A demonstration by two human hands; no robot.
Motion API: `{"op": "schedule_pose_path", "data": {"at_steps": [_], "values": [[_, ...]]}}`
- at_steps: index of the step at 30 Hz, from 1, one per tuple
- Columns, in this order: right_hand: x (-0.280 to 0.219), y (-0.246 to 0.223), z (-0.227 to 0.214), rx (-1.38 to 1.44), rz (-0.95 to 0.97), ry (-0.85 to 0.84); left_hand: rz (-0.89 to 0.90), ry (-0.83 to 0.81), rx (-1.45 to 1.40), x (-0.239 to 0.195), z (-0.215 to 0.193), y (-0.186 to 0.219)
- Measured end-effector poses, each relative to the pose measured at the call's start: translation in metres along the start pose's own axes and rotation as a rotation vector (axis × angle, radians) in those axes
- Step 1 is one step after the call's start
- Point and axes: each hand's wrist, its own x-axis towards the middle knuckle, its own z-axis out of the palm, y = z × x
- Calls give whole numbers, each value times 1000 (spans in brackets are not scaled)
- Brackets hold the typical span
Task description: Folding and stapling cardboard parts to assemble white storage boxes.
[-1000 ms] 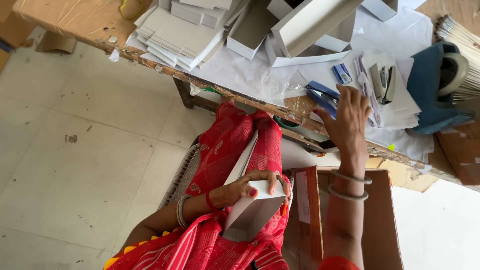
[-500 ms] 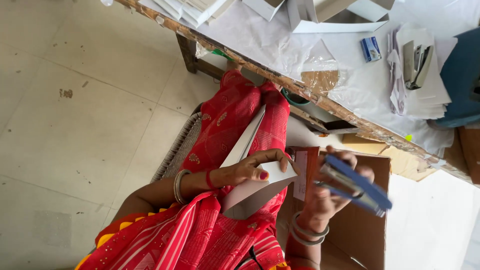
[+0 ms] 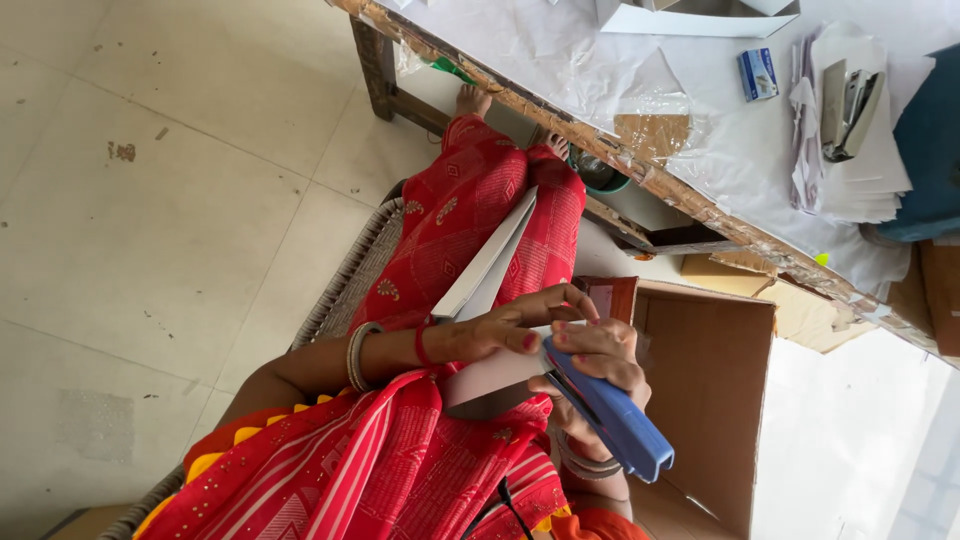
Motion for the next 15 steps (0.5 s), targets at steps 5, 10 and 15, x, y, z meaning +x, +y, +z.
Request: {"op": "schedule_pose_path", "data": {"at_steps": [5, 10, 15], "values": [[-6, 19, -1, 36, -78, 296, -100, 42, -29, -3, 10, 20], [-28, 21, -11, 3, -74, 293, -107, 51, -45, 1, 15, 18], [8, 32, -31, 376, 148, 93, -87, 42, 166, -12, -10, 13]]}}
